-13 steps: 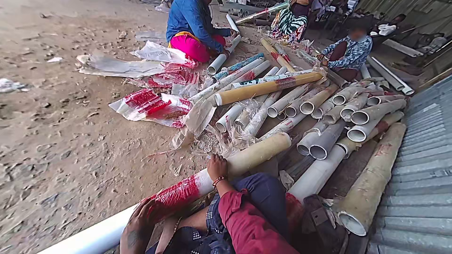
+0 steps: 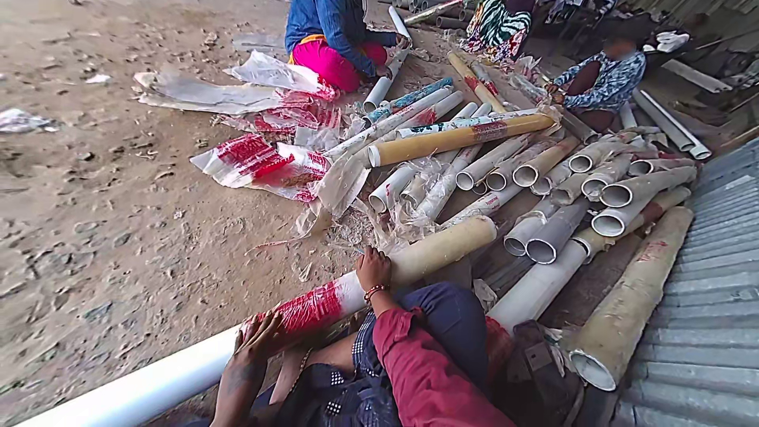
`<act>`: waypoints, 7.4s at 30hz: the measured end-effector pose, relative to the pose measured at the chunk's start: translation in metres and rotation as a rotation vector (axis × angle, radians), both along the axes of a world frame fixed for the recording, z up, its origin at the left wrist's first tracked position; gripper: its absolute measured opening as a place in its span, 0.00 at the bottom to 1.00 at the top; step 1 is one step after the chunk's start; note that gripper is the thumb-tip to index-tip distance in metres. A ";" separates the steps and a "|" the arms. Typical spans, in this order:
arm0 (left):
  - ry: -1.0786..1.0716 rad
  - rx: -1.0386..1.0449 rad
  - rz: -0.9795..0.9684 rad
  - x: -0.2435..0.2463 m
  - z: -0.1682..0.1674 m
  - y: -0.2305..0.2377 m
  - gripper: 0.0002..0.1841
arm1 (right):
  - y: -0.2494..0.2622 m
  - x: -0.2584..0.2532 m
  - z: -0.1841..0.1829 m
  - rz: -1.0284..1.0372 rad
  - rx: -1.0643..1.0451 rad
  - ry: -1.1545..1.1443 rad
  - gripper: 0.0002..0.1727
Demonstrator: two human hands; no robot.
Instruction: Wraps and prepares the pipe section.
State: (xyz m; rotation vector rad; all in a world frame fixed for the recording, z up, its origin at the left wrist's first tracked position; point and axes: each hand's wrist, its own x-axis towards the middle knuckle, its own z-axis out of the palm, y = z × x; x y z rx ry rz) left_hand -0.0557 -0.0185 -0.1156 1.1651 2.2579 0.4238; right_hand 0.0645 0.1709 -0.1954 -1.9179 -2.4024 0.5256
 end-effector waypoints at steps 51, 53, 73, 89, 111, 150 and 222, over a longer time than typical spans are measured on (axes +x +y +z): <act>0.011 0.083 -0.410 0.006 -0.074 -0.058 0.20 | 0.010 0.004 0.008 0.052 -0.050 -0.043 0.23; 0.038 0.199 -0.387 0.002 -0.071 -0.041 0.18 | 0.011 0.010 0.006 0.045 -0.044 -0.055 0.23; 0.052 0.101 -0.546 0.037 -0.089 0.054 0.24 | 0.006 0.010 -0.016 -0.019 0.113 0.032 0.20; -0.082 -0.016 -0.392 0.024 -0.061 0.063 0.21 | 0.013 -0.005 0.019 -0.028 -0.101 -0.008 0.23; -0.075 0.066 -0.382 0.008 -0.071 0.069 0.23 | -0.023 0.000 0.037 0.015 -0.225 -0.067 0.18; -0.143 -0.002 -0.376 -0.009 -0.065 0.096 0.18 | -0.012 0.011 0.025 -0.046 0.354 -0.090 0.20; -0.080 0.113 -0.124 -0.031 -0.060 -0.051 0.18 | -0.028 -0.009 0.000 0.232 0.150 -0.244 0.22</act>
